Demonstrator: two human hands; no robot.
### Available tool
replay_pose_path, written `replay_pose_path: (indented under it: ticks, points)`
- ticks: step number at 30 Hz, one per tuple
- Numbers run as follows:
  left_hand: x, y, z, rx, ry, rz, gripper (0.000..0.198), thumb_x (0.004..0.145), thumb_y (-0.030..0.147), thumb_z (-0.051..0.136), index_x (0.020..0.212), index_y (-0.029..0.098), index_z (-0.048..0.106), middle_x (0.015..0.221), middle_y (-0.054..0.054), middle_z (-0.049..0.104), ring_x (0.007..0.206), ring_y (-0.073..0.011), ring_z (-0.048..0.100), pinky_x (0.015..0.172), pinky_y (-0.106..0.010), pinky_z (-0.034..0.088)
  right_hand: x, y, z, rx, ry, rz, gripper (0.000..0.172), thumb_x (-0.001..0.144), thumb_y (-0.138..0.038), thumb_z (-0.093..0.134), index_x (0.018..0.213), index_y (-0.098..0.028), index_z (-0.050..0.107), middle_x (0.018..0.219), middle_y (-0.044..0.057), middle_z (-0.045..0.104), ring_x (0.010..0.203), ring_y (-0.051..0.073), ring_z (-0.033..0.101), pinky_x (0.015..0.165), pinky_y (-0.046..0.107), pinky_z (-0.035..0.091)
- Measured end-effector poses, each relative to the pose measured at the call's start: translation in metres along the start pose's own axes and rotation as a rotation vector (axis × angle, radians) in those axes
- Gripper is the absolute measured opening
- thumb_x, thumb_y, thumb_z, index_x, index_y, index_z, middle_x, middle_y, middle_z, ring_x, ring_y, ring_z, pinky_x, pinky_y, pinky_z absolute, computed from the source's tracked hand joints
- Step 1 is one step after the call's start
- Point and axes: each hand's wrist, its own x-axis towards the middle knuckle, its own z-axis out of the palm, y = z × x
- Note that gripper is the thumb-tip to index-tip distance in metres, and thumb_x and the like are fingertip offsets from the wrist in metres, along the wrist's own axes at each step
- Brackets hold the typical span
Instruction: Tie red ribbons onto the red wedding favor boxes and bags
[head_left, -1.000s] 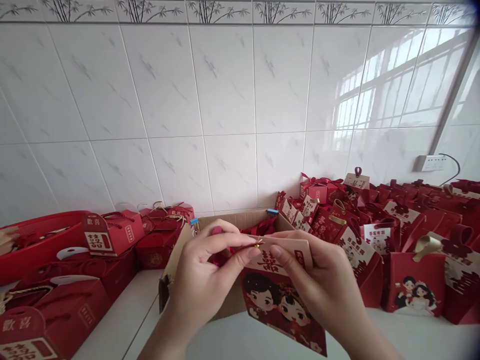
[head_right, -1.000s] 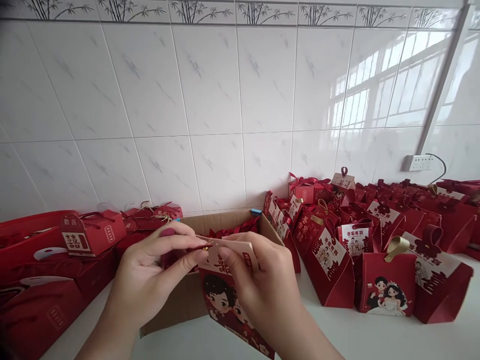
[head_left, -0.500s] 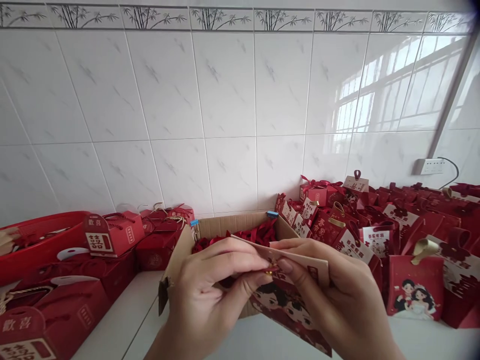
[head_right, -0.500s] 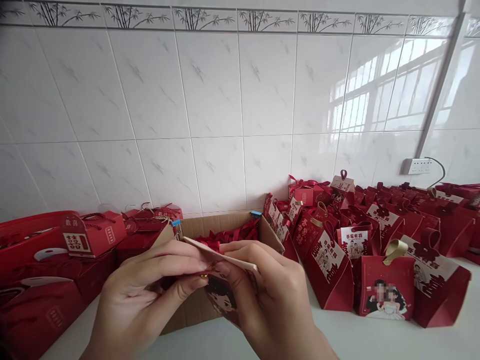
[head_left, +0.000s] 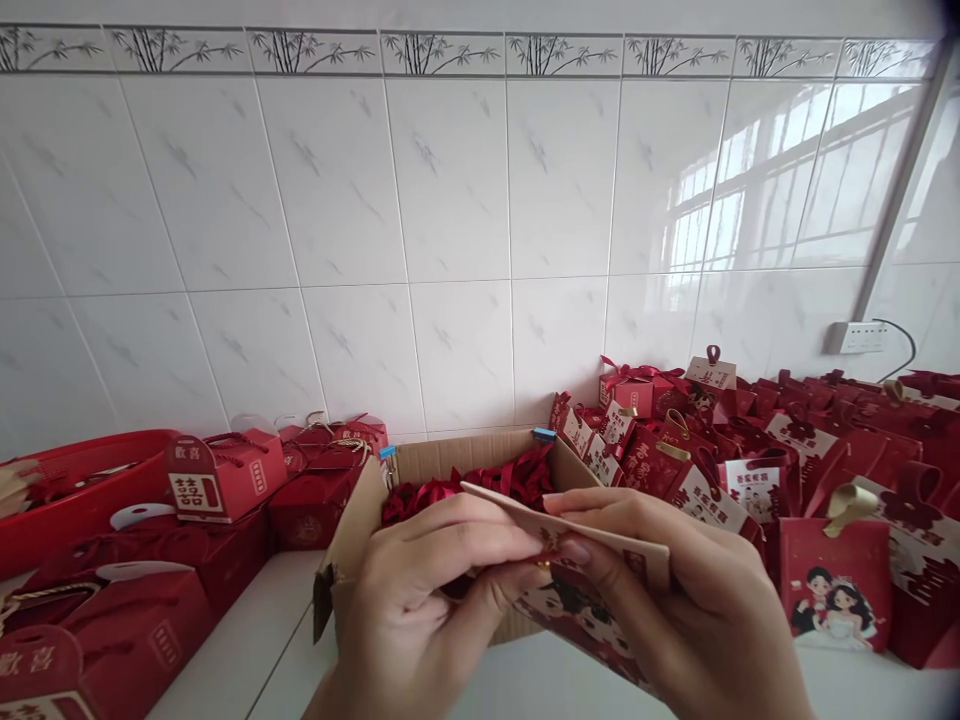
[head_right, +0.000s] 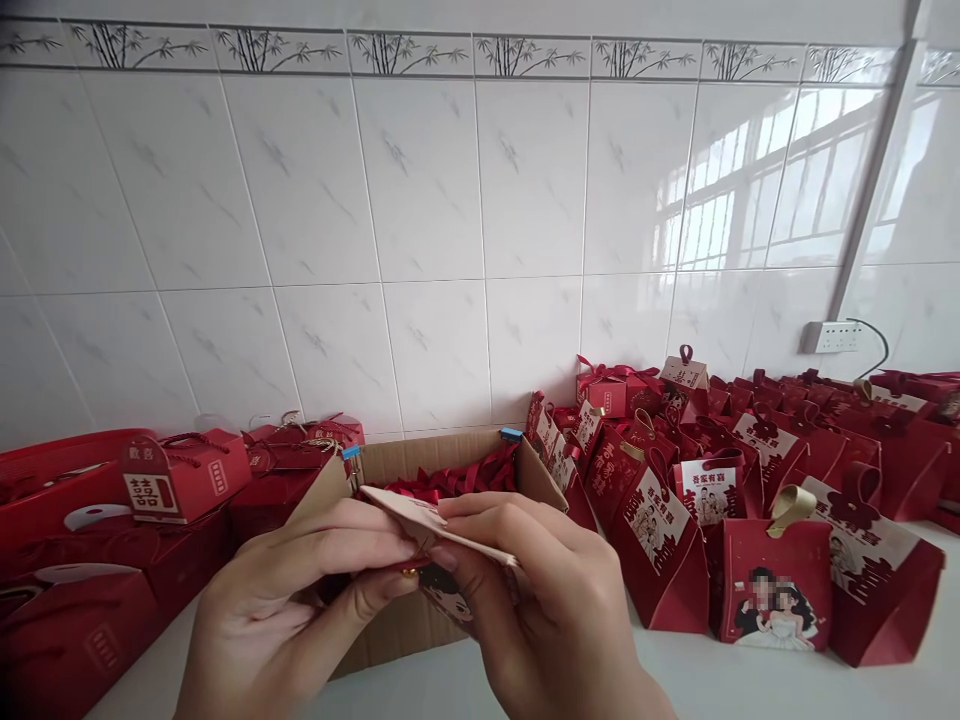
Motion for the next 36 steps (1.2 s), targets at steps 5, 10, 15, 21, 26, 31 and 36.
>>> replay_pose_path:
  ticks: [5,10,15,21,26,31,36]
  points:
    - [-0.001,0.001,0.001,-0.091,-0.010,-0.043,0.019,0.077,0.002,0.065,0.084,0.019,0.067,0.075,0.002,0.069,0.071,-0.0095,0.066,0.067,-0.017,0.055,0.002,0.000,-0.002,0.067,-0.023,-0.010,0.013,0.082,-0.009,0.062,0.087,-0.019,0.068,0.088,0.001,0.074,0.076,0.010,0.070,0.066,0.011,0.055]
    - [-0.001,0.002,0.000,-0.122,-0.081,-0.048,0.017,0.077,0.003,0.065,0.083,0.019,0.065,0.074,0.000,0.069,0.072,-0.0120,0.066,0.068,-0.021,0.055,0.000,0.001,-0.005,0.131,-0.074,0.035,0.013,0.082,-0.010,0.062,0.085,-0.020,0.069,0.091,0.001,0.074,0.079,0.011,0.070,0.068,0.011,0.055]
    - [-0.002,0.001,-0.002,-0.076,-0.128,0.000,0.020,0.078,0.000,0.063,0.086,0.019,0.063,0.075,0.000,0.066,0.073,-0.0109,0.064,0.067,-0.020,0.053,-0.001,0.003,-0.003,0.217,-0.063,0.106,0.011,0.083,-0.015,0.062,0.084,-0.021,0.072,0.088,0.001,0.074,0.077,0.012,0.070,0.066,0.013,0.054]
    - [-0.007,0.001,0.000,-0.078,-0.155,-0.059,0.013,0.081,0.008,0.058,0.085,0.020,0.058,0.072,0.000,0.061,0.068,-0.0118,0.060,0.064,-0.024,0.051,0.002,0.003,-0.002,0.199,-0.066,0.117,0.010,0.083,-0.016,0.062,0.084,-0.019,0.072,0.086,0.004,0.074,0.076,0.014,0.070,0.064,0.016,0.056]
    - [-0.011,0.006,0.002,-0.135,-0.088,-0.148,0.017,0.082,0.010,0.057,0.091,0.024,0.054,0.077,-0.001,0.064,0.062,-0.0114,0.061,0.051,-0.020,0.049,0.002,-0.001,-0.002,0.215,-0.042,0.156,0.010,0.082,-0.019,0.063,0.084,-0.019,0.072,0.083,0.004,0.074,0.072,0.015,0.070,0.059,0.019,0.056]
    - [-0.009,0.007,0.002,-0.159,-0.053,-0.158,0.022,0.079,0.006,0.060,0.088,0.026,0.062,0.076,0.002,0.069,0.057,-0.0094,0.062,0.051,-0.018,0.052,0.001,-0.002,-0.003,0.219,-0.025,0.157,0.012,0.082,-0.019,0.062,0.088,-0.021,0.073,0.084,0.004,0.074,0.073,0.015,0.069,0.060,0.019,0.056]
    - [-0.005,0.008,0.003,-0.109,-0.042,-0.159,0.022,0.078,0.005,0.063,0.084,0.026,0.066,0.074,0.005,0.072,0.061,-0.0084,0.066,0.056,-0.016,0.054,0.001,-0.002,-0.008,0.186,-0.085,0.135,0.011,0.082,-0.016,0.062,0.085,-0.019,0.072,0.086,0.005,0.074,0.073,0.015,0.070,0.061,0.018,0.056]
